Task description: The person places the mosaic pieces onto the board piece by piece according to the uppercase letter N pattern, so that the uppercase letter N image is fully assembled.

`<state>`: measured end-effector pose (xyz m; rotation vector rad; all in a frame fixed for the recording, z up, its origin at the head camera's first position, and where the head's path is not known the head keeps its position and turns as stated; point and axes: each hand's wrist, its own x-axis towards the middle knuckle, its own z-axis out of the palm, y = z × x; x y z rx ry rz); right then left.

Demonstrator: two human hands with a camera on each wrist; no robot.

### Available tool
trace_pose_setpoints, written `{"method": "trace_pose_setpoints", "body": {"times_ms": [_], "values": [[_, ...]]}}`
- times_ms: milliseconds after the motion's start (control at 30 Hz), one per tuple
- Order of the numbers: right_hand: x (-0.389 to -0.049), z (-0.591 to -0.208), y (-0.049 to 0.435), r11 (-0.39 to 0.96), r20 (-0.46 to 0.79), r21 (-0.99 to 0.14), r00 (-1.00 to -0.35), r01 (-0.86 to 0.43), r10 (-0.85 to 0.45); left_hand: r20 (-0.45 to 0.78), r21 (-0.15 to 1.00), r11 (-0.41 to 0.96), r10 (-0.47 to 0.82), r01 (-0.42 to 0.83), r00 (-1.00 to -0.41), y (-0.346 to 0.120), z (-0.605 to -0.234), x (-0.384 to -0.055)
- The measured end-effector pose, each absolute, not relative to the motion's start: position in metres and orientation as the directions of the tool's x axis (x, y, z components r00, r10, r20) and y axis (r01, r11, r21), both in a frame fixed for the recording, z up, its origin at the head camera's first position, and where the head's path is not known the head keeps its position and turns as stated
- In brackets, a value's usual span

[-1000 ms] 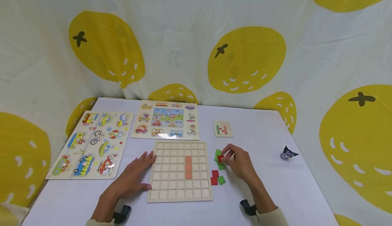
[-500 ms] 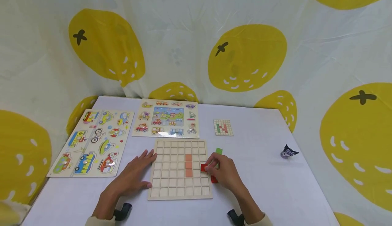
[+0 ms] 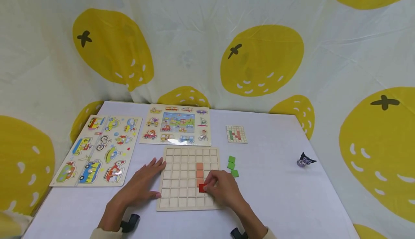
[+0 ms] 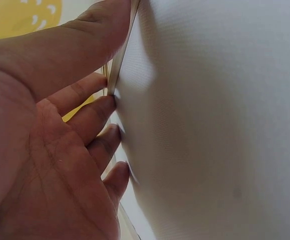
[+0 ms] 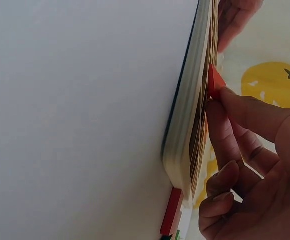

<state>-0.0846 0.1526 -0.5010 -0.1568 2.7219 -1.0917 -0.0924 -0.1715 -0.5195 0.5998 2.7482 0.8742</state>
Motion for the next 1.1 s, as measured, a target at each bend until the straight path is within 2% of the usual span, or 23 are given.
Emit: {"method": "trace_pose_setpoints", "body": {"times_ms": [333, 700, 933, 1100], "values": [[-0.081, -0.503, 0.146, 0.754, -0.101, -0.650, -0.973, -0.095, -0.210, -0.058, 0.594, 0.741, 0.428, 0.313, -0.902, -0.170, -0.516, -0.092], [-0.081, -0.501, 0.152, 0.732, -0.115, -0.675, -0.967, -0.093, -0.228, -0.054, 0.595, 0.739, 0.430, 0.316, -0.901, -0.171, -0.519, -0.091], [-0.088, -0.495, 0.179, 0.714, -0.097, -0.699, -0.986, -0.031, -0.139, -0.052, 0.599, 0.735, 0.431, 0.317, -0.901, -0.171, -0.517, -0.091], [-0.089, -0.493, 0.199, 0.746, -0.111, -0.663, -0.994, 0.061, -0.018, -0.056, 0.598, 0.737, 0.430, 0.315, -0.901, -0.171, -0.516, -0.091]]}}
